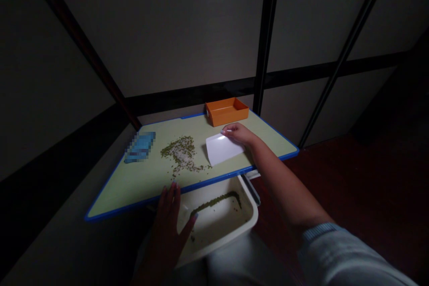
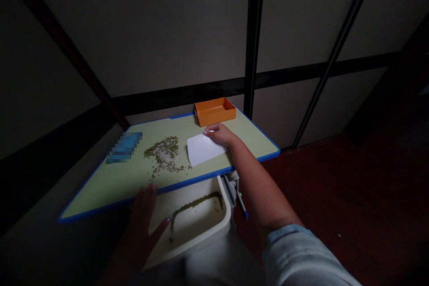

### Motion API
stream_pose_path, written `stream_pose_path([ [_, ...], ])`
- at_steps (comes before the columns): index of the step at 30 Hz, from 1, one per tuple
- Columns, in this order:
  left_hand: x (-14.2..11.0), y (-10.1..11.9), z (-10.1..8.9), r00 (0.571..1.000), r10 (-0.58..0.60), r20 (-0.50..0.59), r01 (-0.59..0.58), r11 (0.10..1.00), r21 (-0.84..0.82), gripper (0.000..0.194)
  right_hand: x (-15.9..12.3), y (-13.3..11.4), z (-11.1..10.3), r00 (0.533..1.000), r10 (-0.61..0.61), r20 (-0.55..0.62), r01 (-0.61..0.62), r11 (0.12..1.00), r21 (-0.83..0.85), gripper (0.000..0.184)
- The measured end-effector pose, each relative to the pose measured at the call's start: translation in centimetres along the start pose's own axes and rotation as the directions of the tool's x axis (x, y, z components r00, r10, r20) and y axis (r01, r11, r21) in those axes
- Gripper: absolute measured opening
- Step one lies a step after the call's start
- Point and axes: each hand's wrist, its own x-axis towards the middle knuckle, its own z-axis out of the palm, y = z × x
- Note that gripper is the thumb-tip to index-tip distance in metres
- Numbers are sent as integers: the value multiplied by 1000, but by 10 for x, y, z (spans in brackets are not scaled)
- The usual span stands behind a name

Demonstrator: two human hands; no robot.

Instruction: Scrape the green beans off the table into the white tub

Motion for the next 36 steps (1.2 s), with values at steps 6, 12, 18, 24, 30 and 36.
stream_pose_path([
  [6,0,0,1,1000,-1,-5,1,1000,-1,75,0,0,-1,1000,-19,14,20,999,-50,34],
  [12,-1,0,2,1000,-21,0,21,1000,-6,75,0,0,-1,1000,-23,7,23,998,-59,36],
  [18,-1,0,1,1000,-16,-10,16,1000,-16,74,0,1,0,999,-49,20,51,996,-74,40],
  [24,0,1,0,1000,-16,2,16,1000,-11,75,0,2,0,999,-42,24,44,996,-81,43],
  [30,-1,-1,2,1000,-5,6,5,1000,3,75,-2,0,1,998,-41,39,44,996,-83,42],
  [36,-1,0,1,1000,0,6,0,1000,9,75,-4,-2,2,998,-41,51,44,996,-76,40],
])
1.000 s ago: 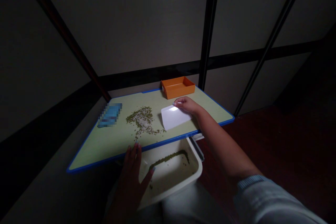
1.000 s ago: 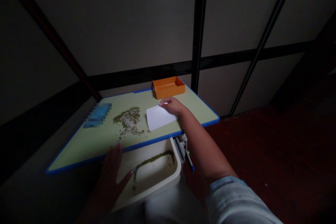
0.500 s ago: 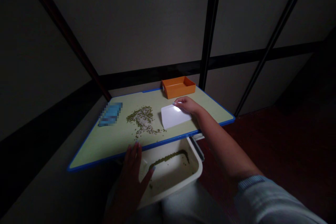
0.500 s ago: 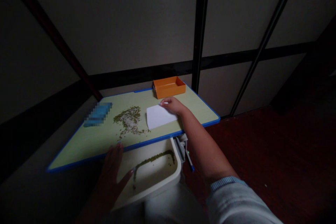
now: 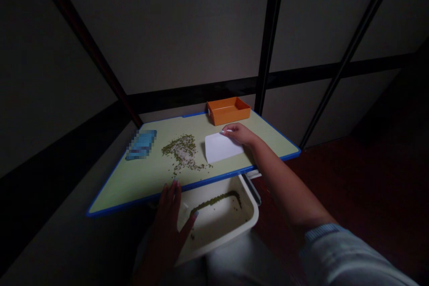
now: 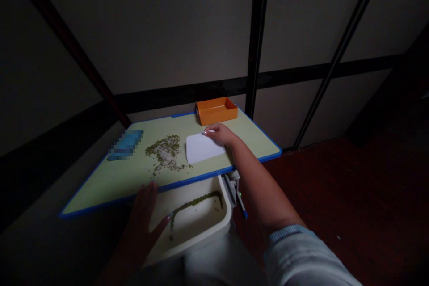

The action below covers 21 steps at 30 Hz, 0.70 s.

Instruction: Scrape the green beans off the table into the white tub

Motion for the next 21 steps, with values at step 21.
stream_pose_path([
  [21,-1,1,1,1000,5,-9,-5,1000,6,73,4,8,1,996,55,64,-55,998,-8,43],
])
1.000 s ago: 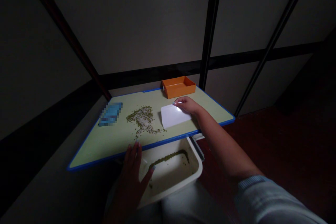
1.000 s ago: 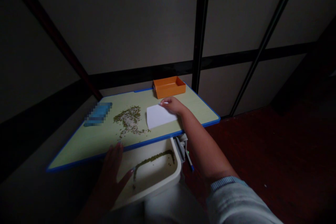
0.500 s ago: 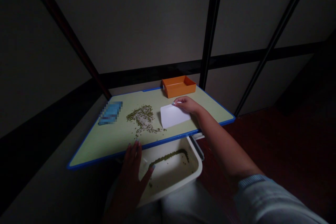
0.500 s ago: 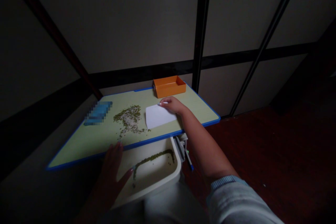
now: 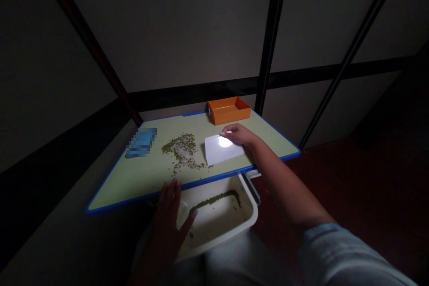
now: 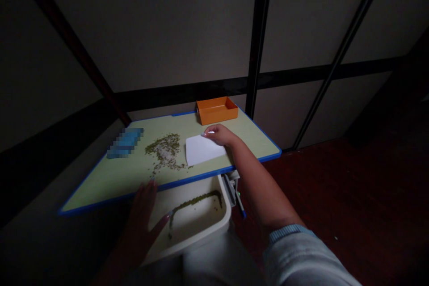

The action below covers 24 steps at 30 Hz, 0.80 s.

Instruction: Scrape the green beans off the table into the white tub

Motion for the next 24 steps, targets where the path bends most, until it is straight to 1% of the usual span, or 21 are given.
stream_pose_path([
  [6,0,-1,0,1000,0,1,0,1000,-5,75,-3,-1,1,999,-19,50,20,1000,-20,42],
  [12,1,1,-1,1000,2,-1,-2,1000,0,75,-6,-7,4,998,-3,69,7,998,-57,46],
  [17,0,1,-1,1000,-3,7,3,1000,13,75,-10,-12,7,997,8,75,1,993,-119,48],
  [24,0,0,-2,1000,-13,19,13,1000,2,76,-14,-17,8,991,53,125,-24,974,-225,51],
])
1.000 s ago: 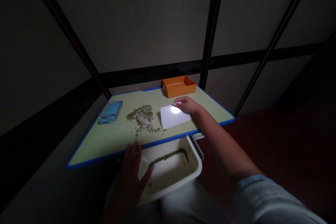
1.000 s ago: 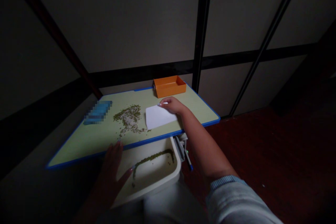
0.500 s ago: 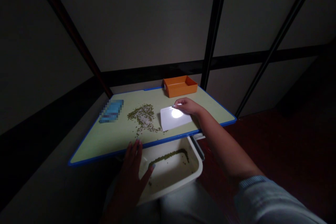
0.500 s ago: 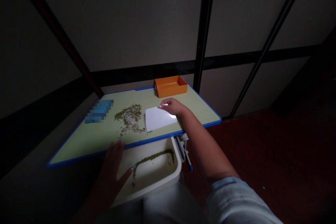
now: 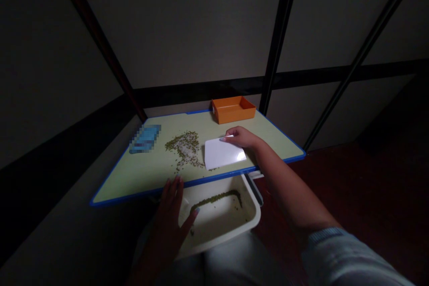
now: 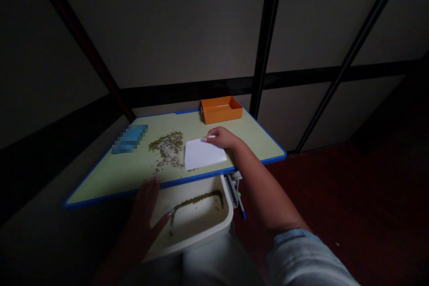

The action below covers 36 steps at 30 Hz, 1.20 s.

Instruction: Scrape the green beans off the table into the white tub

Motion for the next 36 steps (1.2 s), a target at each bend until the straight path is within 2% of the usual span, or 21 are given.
stream_pose_path([
  [6,-1,0,2,1000,-7,-6,7,1000,7,77,0,1,0,999,-19,37,21,999,-44,55],
  [19,0,2,0,1000,-18,6,18,1000,-11,77,4,2,10,995,-38,90,42,998,-49,52],
  [36,0,3,0,1000,-29,3,28,999,15,78,6,4,18,990,-76,122,87,992,-88,53],
])
